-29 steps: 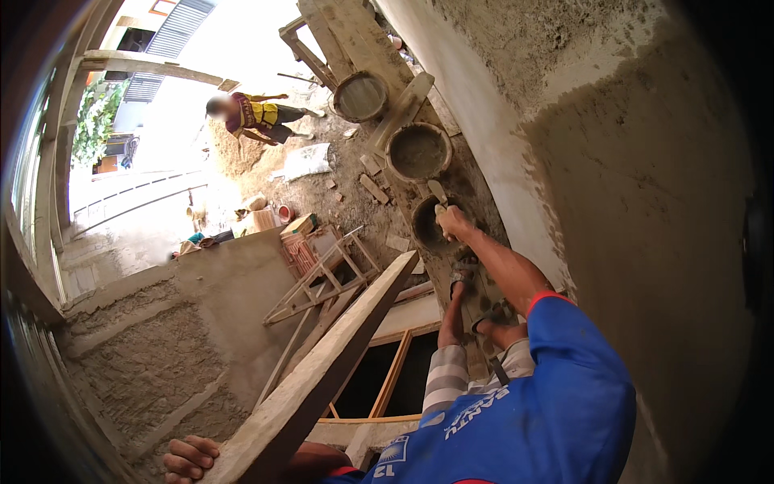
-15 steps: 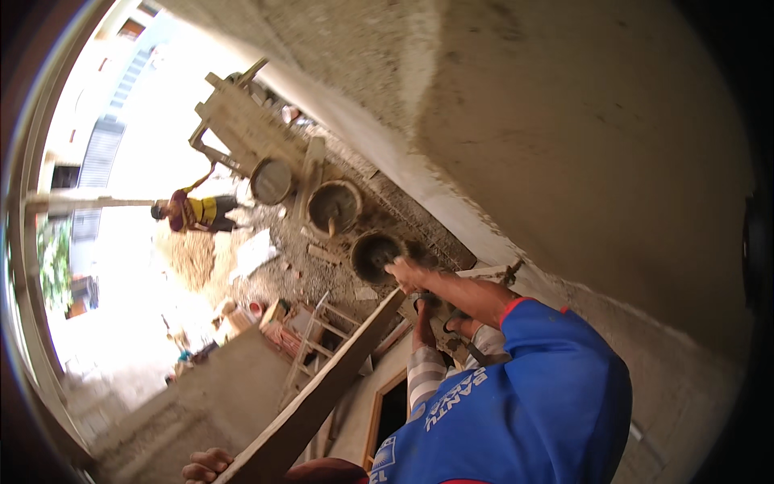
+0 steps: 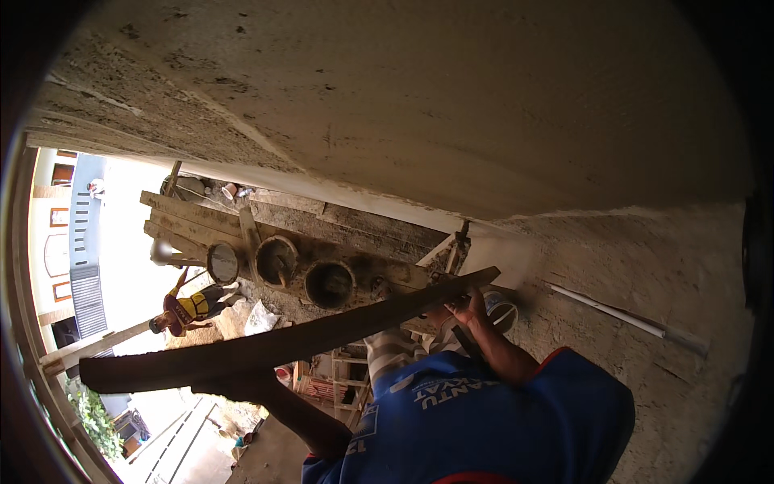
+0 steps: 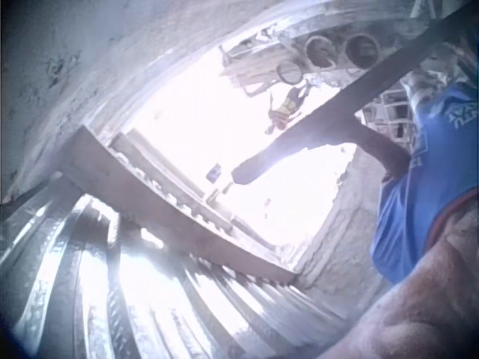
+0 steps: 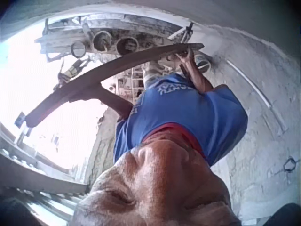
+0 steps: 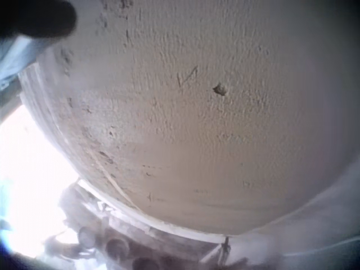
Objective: The person levels wet plaster on a wall using a long wooden board, then scoops more plaster from a bucket using a trowel and applies it to a rough section of the wall.
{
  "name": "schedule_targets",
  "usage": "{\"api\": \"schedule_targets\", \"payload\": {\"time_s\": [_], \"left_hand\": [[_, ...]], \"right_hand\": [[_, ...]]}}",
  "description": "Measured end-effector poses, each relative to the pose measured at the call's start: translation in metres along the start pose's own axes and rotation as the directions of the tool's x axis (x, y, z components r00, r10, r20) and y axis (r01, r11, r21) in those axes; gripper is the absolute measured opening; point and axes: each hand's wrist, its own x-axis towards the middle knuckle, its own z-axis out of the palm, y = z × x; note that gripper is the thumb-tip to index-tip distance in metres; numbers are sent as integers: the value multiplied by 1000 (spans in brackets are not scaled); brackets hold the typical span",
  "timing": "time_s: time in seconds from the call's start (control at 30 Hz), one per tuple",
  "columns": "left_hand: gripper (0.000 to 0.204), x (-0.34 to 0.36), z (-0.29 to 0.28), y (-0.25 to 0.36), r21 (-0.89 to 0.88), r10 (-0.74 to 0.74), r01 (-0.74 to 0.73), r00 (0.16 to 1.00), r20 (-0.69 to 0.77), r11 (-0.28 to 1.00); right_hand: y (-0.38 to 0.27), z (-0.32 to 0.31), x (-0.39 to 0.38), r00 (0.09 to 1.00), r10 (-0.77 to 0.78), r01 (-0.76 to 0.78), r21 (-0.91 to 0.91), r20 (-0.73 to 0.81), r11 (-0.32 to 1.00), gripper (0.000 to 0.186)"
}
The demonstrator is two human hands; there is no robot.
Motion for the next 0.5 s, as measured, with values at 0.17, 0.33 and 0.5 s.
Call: {"api": "schedule_targets", "payload": {"time_s": [0.17,0.33,0.5], "left_hand": [[84,-34,74,42,-295,-116,205,949,292,933],[88,-60,184,44,-290,43,84,914,404,953],[55,-130,326,77,-594,-157,740,658,737,316]], "right_hand": [[-20,-63,7,978,-205,209,335,-46,919,44],[-15,-80,39,919,-237,67,466,316,882,41],[-24,-90,119,954,-299,277,426,-17,861,40]]}}
